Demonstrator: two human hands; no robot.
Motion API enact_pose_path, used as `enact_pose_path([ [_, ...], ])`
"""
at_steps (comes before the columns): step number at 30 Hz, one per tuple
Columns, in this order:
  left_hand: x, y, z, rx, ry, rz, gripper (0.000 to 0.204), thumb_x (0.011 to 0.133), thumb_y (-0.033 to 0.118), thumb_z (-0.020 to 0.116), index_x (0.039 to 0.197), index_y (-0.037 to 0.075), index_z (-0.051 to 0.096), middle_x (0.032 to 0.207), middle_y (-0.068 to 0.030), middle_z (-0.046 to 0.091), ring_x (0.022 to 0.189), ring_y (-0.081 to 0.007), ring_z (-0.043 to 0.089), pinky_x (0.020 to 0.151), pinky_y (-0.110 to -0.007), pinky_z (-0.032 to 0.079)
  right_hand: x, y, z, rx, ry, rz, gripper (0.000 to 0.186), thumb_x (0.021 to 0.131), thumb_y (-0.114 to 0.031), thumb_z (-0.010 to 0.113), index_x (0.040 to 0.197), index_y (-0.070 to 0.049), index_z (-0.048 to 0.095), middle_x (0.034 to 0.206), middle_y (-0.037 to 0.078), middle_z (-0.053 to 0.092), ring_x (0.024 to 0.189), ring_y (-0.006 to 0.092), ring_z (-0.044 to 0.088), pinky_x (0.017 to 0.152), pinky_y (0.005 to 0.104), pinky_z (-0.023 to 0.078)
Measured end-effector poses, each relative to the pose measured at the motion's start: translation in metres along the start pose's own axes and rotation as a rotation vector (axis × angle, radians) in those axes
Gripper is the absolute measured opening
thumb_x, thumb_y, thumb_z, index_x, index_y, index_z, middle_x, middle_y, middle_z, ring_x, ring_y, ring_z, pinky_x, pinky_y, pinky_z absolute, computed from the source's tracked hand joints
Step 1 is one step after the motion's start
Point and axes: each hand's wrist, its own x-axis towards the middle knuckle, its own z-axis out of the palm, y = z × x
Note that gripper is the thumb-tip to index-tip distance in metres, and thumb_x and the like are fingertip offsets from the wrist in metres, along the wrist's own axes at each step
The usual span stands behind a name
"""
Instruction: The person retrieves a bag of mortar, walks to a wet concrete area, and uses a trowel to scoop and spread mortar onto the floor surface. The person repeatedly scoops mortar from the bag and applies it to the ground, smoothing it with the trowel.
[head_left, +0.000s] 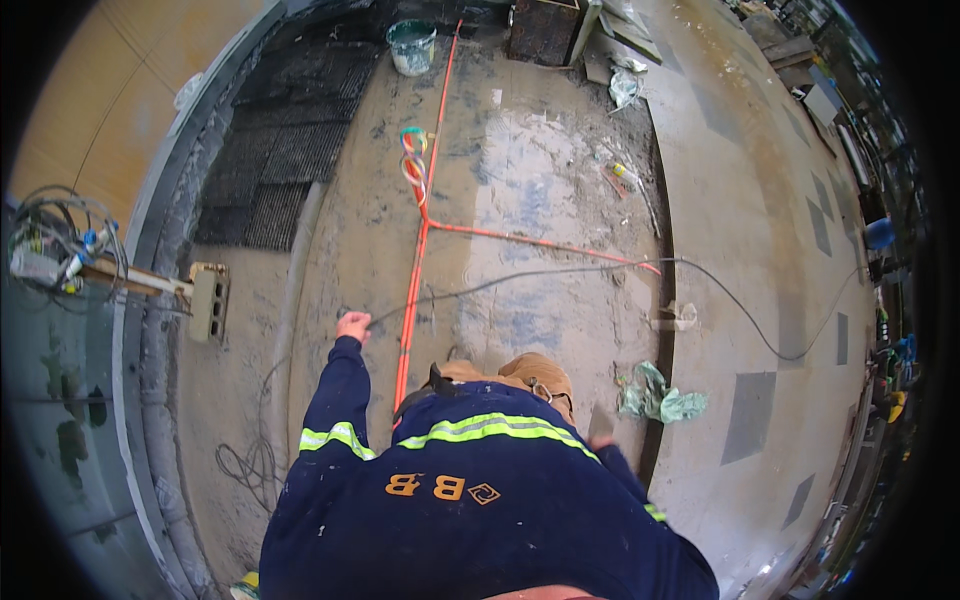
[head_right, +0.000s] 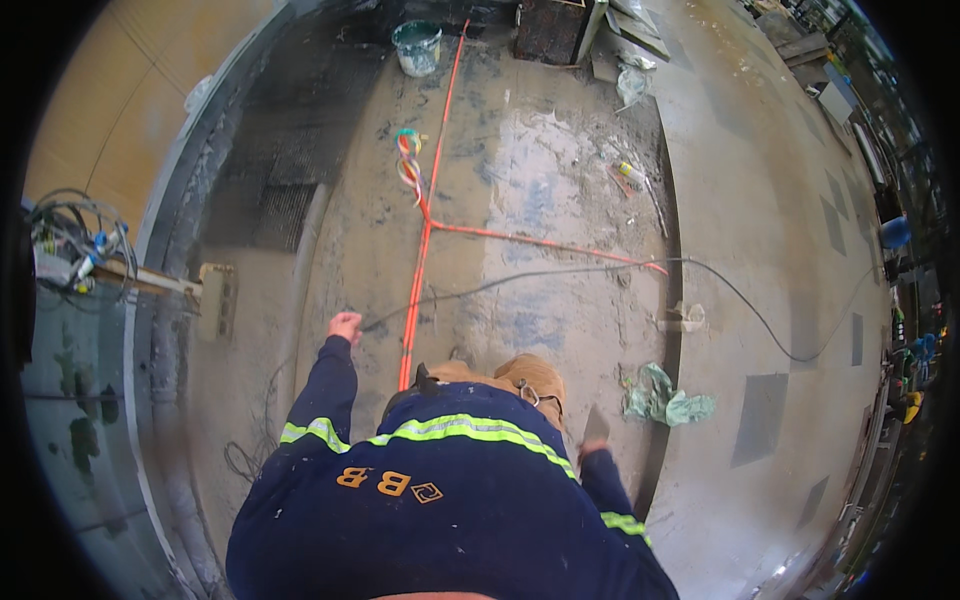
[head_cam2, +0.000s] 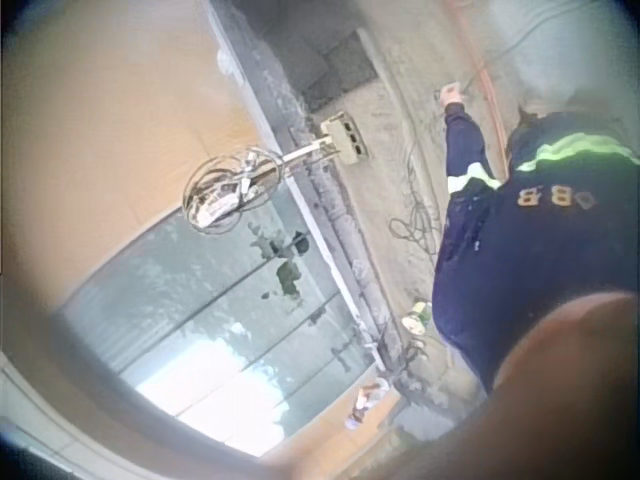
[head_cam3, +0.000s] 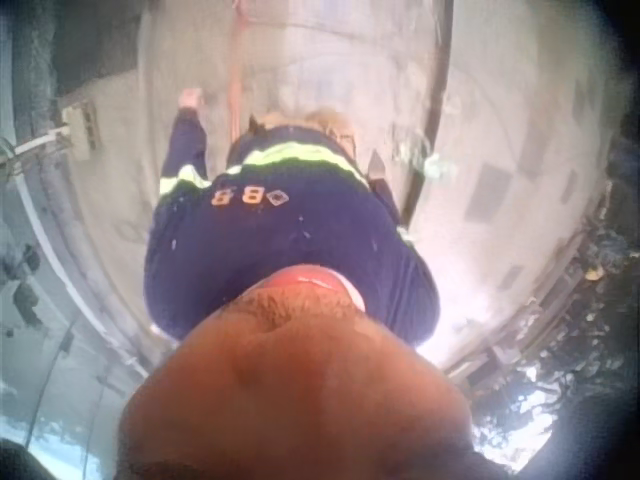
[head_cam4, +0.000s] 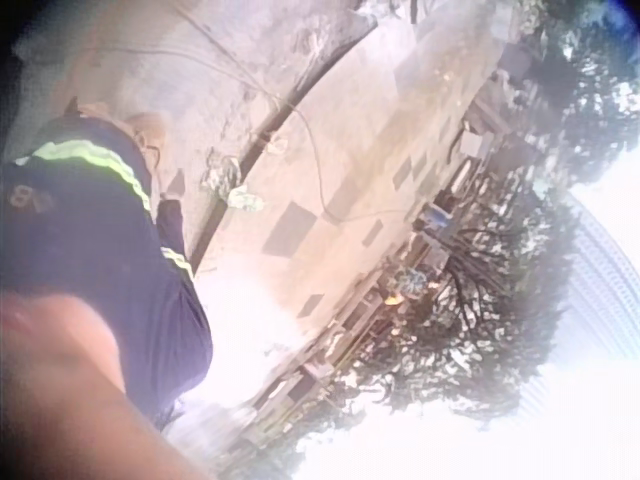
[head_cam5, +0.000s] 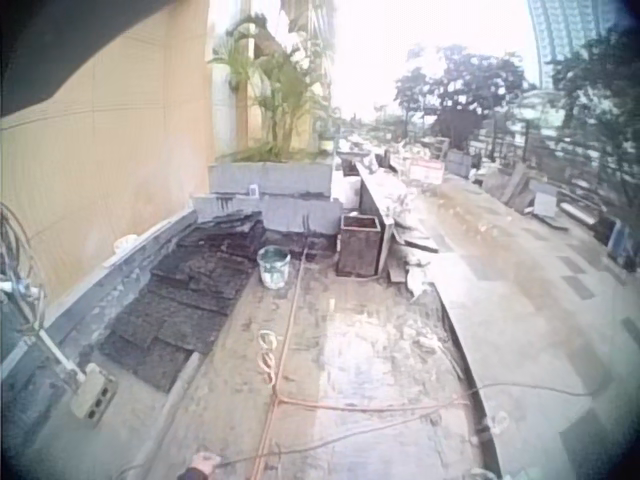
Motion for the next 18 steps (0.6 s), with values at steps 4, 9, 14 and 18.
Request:
enact_pose_path([
  [4,0.089,0.17,0.037,0.062,-0.008,0.352,0.025,0.071,0.003,0.069,0.095,0.005,0.063,0.083,-0.0028,0.063,0.074,-0.0128,0.059,0.062,-0.028,0.049,0.008,-0.05,-0.004,0.79,-0.063,0.375,0.024,0.07,-0.033,0.069,0.079,-0.011,0.069,0.082,0.015,0.067,0.083,0.031,0.064,0.073,0.0418,0.049],
  [9,0.197,0.313,0.079,0.08,0.059,0.458,0.035,0.062,-0.009,0.065,0.095,0.003,0.063,0.085,-0.0031,0.064,0.08,-0.0118,0.058,0.071,-0.026,0.048,0.091,-0.091,-0.047,0.9,-0.104,0.444,0.027,0.069,-0.032,0.07,0.081,-0.008,0.07,0.083,0.017,0.067,0.083,0.0326,0.064,0.073,0.0422,0.05],
  [14,0.279,0.362,0.096,0.056,0.229,0.544,0.023,0.069,0.0,0.064,0.092,0.004,0.063,0.082,-0.0053,0.064,0.074,-0.0136,0.058,0.07,-0.03,0.05,0.24,-0.133,-0.15,0.864,-0.091,0.375,0.03,0.068,-0.031,0.071,0.083,-0.005,0.07,0.084,0.02,0.066,0.083,0.0342,0.064,0.073,0.0425,0.05],
  [18,0.302,0.331,0.142,0.043,0.216,0.329,0.012,0.079,0.011,0.066,0.089,0.006,0.062,0.071,-0.0063,0.062,0.048,-0.0184,0.056,0.041,-0.036,0.045,0.426,-0.141,-0.346,-0.189,0.452,-0.329,0.038,0.067,-0.034,0.071,0.083,0.0,0.068,0.084,0.023,0.065,0.083,0.0367,0.064,0.072,0.0445,0.051],
])
